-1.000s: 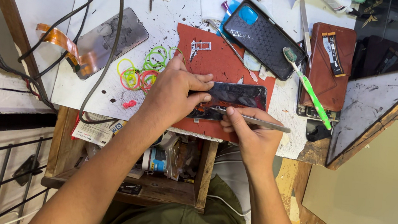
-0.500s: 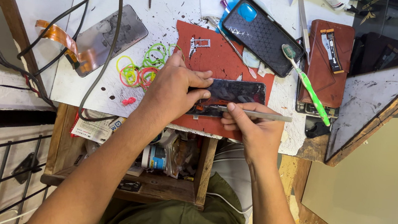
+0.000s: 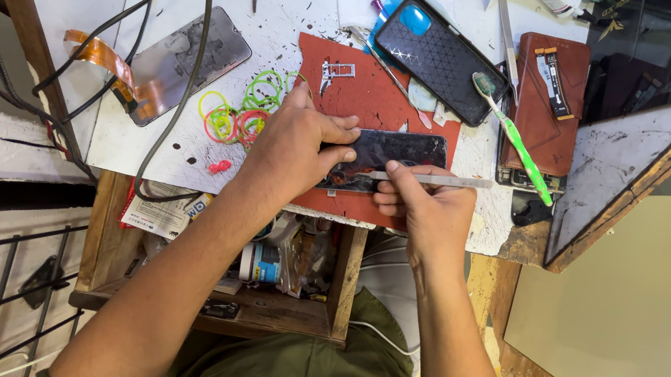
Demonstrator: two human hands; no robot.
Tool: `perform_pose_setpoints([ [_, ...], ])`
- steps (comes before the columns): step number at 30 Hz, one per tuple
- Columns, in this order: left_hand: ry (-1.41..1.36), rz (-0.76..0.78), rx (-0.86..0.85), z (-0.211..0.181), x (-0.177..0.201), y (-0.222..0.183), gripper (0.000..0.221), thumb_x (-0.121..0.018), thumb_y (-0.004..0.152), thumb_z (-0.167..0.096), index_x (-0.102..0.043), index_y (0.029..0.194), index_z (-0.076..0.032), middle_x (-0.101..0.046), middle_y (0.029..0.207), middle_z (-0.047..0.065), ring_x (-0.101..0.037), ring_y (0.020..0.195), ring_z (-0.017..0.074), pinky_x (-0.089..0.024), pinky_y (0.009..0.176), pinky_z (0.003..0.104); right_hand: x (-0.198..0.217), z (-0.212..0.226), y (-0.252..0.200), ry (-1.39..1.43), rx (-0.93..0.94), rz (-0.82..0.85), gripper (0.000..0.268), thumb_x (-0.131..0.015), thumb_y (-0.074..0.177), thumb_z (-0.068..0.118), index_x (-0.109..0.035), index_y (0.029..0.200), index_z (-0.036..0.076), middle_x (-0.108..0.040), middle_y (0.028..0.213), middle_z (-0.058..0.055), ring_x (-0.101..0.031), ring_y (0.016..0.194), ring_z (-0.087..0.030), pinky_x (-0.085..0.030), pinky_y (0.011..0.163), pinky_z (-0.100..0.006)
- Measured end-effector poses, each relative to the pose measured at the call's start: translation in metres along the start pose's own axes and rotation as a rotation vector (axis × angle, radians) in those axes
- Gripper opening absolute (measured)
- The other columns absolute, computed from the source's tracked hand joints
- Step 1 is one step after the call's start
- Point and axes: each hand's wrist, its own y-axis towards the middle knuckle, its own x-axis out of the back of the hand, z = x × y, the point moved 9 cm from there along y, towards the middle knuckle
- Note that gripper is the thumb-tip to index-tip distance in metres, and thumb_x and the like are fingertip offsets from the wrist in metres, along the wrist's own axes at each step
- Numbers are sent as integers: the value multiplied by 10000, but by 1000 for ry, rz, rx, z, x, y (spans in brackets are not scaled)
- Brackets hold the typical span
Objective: The person applies adhesive to the internal components of a mobile phone, presses parts together, and uses a precision tool to clean or adjust the edges before securing a replacement screen to the frame.
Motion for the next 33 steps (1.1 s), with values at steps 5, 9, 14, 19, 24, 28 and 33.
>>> perform_pose_setpoints([
  [5, -4, -10, -29, 1, -2, 1, 352, -872, 715, -164, -815, 1061, -137, -785, 1095, -30, -561, 1101, 286, -460, 1030, 386, 0, 0, 3, 8, -12, -6, 180, -782, 883, 108, -705, 873, -54, -735, 744, -136, -701, 571, -164, -568, 505, -272],
  [9, 11, -31, -66, 0, 0, 1, 336, -875, 713, -160, -821, 1043, -132, -789, 1081, -24, -556, 1139, 308, -448, 1040, 389, -2, 4, 7, -27, -36, 8, 172, -771, 881, 102, -706, 873, -57, -731, 730, -141, -704, 563, -177, -566, 495, -274],
  [14, 12, -20, -60, 1, -2, 2, 333, -872, 716, -166, -823, 1044, -138, -787, 1083, -24, -546, 1144, 330, -427, 1054, 407, -3, 4, 8, -29, -55, 20, 163, -766, 879, 94, -717, 875, -62, -732, 740, -141, -705, 569, -178, -576, 504, -273],
  [19, 14, -15, -45, 3, -3, 1, 328, -869, 722, -172, -822, 1046, -145, -787, 1087, -30, -554, 1148, 325, -425, 1081, 411, 2, -2, 8, -2, -22, 7, 166, -768, 889, 92, -705, 891, -61, -738, 744, -143, -708, 578, -185, -581, 521, -285],
  [24, -18, -3, -25, 3, -2, 0, 329, -862, 739, -184, -810, 1061, -144, -780, 1115, -39, -551, 1172, 319, -427, 1083, 399, 11, 2, -33, -23, 340, 45, 126, -782, 912, 43, -718, 956, -56, -745, 813, -139, -725, 691, -180, -607, 660, -297],
  [28, -27, -14, -47, 2, -3, -1, 339, -868, 733, -188, -810, 1063, -137, -777, 1112, -30, -563, 1149, 308, -386, 1128, 418, -9, 19, -72, -463, 793, 102, 131, -843, 820, -14, -750, 911, -32, -765, 889, -142, -756, 799, -179, -594, 724, -265],
  [33, 3, -15, -49, 1, -1, 0, 333, -869, 731, -182, -817, 1056, -127, -780, 1105, -28, -541, 1174, 327, -387, 1123, 424, -22, 24, -73, -527, 803, 152, 127, -841, 807, -19, -755, 900, -16, -769, 876, -125, -763, 795, -176, -596, 724, -266],
])
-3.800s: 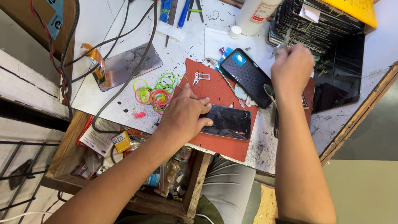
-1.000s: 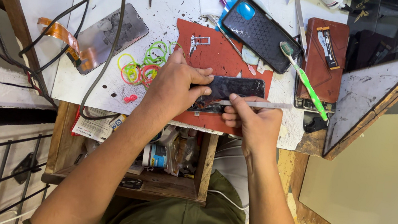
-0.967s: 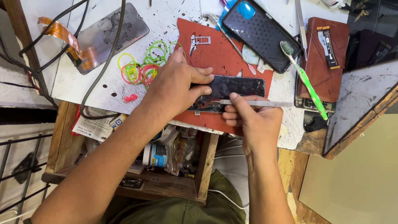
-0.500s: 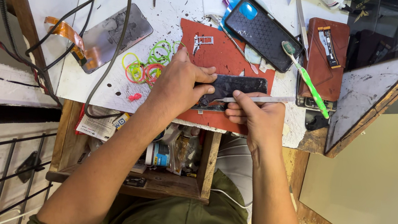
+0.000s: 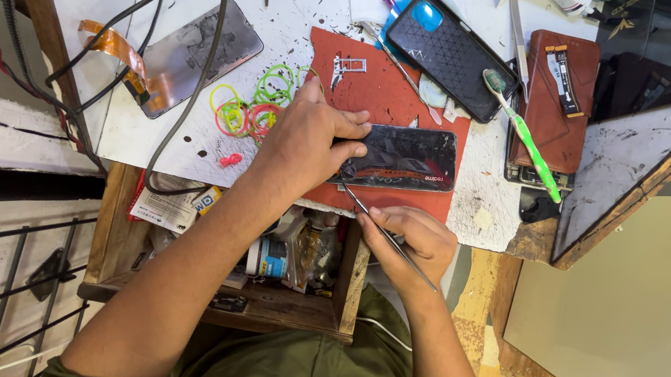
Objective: The person applies adhesive to the internal components of a mobile phone, presses parts together, and uses a precision tool to clean or adjust the edges before securing a replacement screen to the frame.
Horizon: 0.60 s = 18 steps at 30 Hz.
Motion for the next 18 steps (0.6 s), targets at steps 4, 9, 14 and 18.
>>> perform_pose_setpoints([
  [4, -25, -13, -16, -2, 1, -1, 346, -866, 740, -175, -812, 1078, -126, -778, 1114, -24, -551, 1187, 316, -391, 1134, 426, 0, 6, 2, -45, 43, -20, 131, -847, 816, -5, -746, 899, -5, -771, 908, -124, -771, 819, -187, -605, 739, -269],
  [9, 3, -8, -1, -4, 2, -1, 336, -868, 736, -182, -815, 1063, -129, -784, 1101, -30, -545, 1176, 315, -392, 1121, 425, 3, 6, 0, -72, -4, -37, 133, -847, 817, 31, -745, 894, -6, -771, 889, -118, -768, 802, -171, -592, 720, -261],
  [14, -12, -17, -3, -3, 2, -2, 347, -865, 733, -180, -812, 1072, -128, -782, 1109, -30, -563, 1148, 289, -425, 1095, 408, 5, 3, -2, -79, -31, -63, 126, -839, 828, 39, -740, 889, -9, -771, 866, -112, -765, 780, -159, -581, 694, -249],
  [18, -17, -9, 11, -3, 2, -2, 345, -863, 735, -175, -811, 1073, -129, -782, 1110, -31, -566, 1132, 280, -461, 1050, 384, 7, -2, -3, -78, -63, -98, 126, -838, 835, 35, -730, 878, -14, -766, 860, -115, -754, 769, -162, -575, 707, -255],
])
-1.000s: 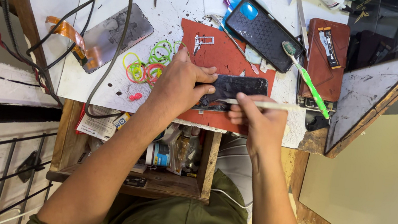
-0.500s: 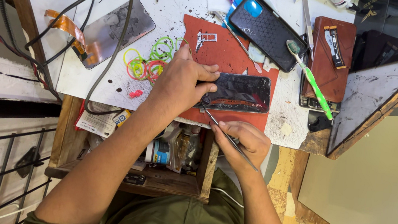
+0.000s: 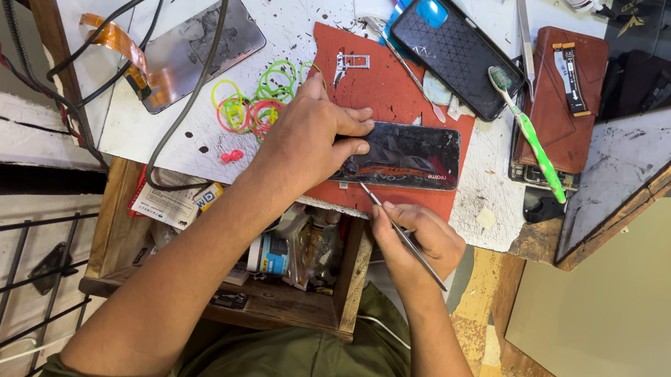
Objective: The person applies adhesive to the internal components of a mobile phone, presses parts together, and uses a precision tool to clean or adjust the edges before securing a replacement screen to the frame.
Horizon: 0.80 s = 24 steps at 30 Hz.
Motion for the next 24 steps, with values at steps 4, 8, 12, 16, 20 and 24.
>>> perform_pose_setpoints([
  [4, 2, 3, -5, -1, 0, 0, 344, -864, 736, -175, -811, 1072, -127, -781, 1113, -28, -564, 1130, 282, -460, 1043, 383, 2, -5, -1, 14, -9, -46, 125, -838, 843, 33, -736, 892, -18, -766, 861, -117, -751, 768, -157, -573, 711, -249],
  [8, -2, 3, 8, 0, 0, 0, 346, -863, 735, -178, -808, 1072, -125, -777, 1117, -27, -562, 1146, 288, -444, 1059, 389, 4, -9, -3, -19, -14, -90, 137, -850, 821, 34, -749, 897, -16, -765, 857, -117, -744, 752, -149, -570, 697, -246],
  [12, 15, -5, -27, 0, 0, 1, 338, -866, 741, -192, -810, 1067, -122, -780, 1122, -28, -560, 1137, 309, -406, 1115, 408, 7, -30, -11, 284, -152, -137, 106, -811, 866, 6, -737, 930, -34, -756, 867, -112, -734, 762, -148, -594, 711, -266],
  [16, 65, -41, -75, -2, 0, 2, 347, -880, 710, -170, -827, 1047, -112, -791, 1077, -13, -516, 1190, 377, -371, 1099, 444, 14, -54, -13, 524, -312, -197, 60, -763, 899, -25, -714, 924, -47, -754, 834, -112, -734, 733, -152, -608, 688, -275],
  [20, 12, -8, -29, 3, -2, 2, 348, -873, 723, -185, -814, 1062, -126, -784, 1102, -28, -554, 1132, 317, -410, 1100, 409, 11, -29, -10, 294, -130, -99, 96, -795, 868, -49, -720, 926, -57, -742, 886, -122, -701, 780, -144, -569, 704, -268],
  [24, -2, 24, 38, 6, -4, 0, 341, -863, 733, -187, -811, 1067, -139, -780, 1121, -47, -558, 1115, 298, -443, 1062, 394, 2, 6, -3, 63, 160, 1, 138, -826, 825, -39, -720, 912, -28, -750, 904, -127, -744, 810, -187, -584, 717, -276],
])
